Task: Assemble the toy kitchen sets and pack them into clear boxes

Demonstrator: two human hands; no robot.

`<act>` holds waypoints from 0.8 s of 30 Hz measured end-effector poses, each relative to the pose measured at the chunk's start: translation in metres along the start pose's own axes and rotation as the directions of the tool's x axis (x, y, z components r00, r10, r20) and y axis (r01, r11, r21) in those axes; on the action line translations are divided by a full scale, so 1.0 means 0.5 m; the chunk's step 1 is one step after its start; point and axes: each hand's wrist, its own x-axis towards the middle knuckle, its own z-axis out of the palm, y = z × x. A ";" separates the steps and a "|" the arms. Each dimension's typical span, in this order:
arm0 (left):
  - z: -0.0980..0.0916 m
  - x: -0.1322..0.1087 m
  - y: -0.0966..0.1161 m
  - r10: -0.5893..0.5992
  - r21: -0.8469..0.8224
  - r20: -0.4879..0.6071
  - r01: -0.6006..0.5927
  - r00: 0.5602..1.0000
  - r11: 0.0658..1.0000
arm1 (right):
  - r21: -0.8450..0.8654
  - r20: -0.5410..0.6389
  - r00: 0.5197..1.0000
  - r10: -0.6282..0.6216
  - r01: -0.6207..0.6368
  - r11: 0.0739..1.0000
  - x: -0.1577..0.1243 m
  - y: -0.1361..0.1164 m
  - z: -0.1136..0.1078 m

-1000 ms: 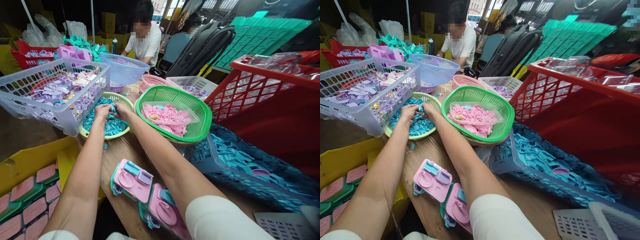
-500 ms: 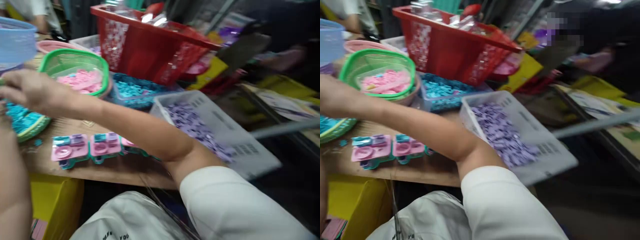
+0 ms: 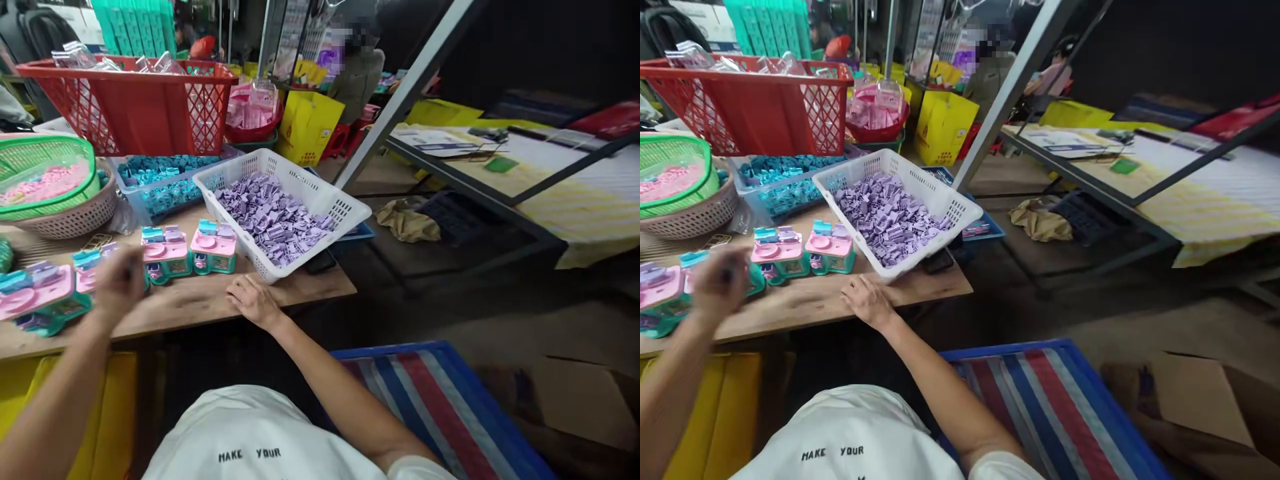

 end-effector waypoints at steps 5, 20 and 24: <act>0.197 -0.035 0.152 0.337 0.003 0.175 -0.343 0.925 0.939 | 0.042 -0.088 0.996 -0.029 0.032 0.999 -0.010 0.015 0.001; 0.302 -0.022 0.228 0.143 0.100 0.305 -0.181 0.942 0.978 | 0.254 -0.046 0.990 0.131 -0.115 0.960 -0.029 0.031 -0.007; 0.232 -0.044 0.151 -0.029 0.157 0.112 0.011 0.993 0.988 | 0.334 -0.221 0.964 0.144 -0.064 0.940 -0.025 0.012 -0.018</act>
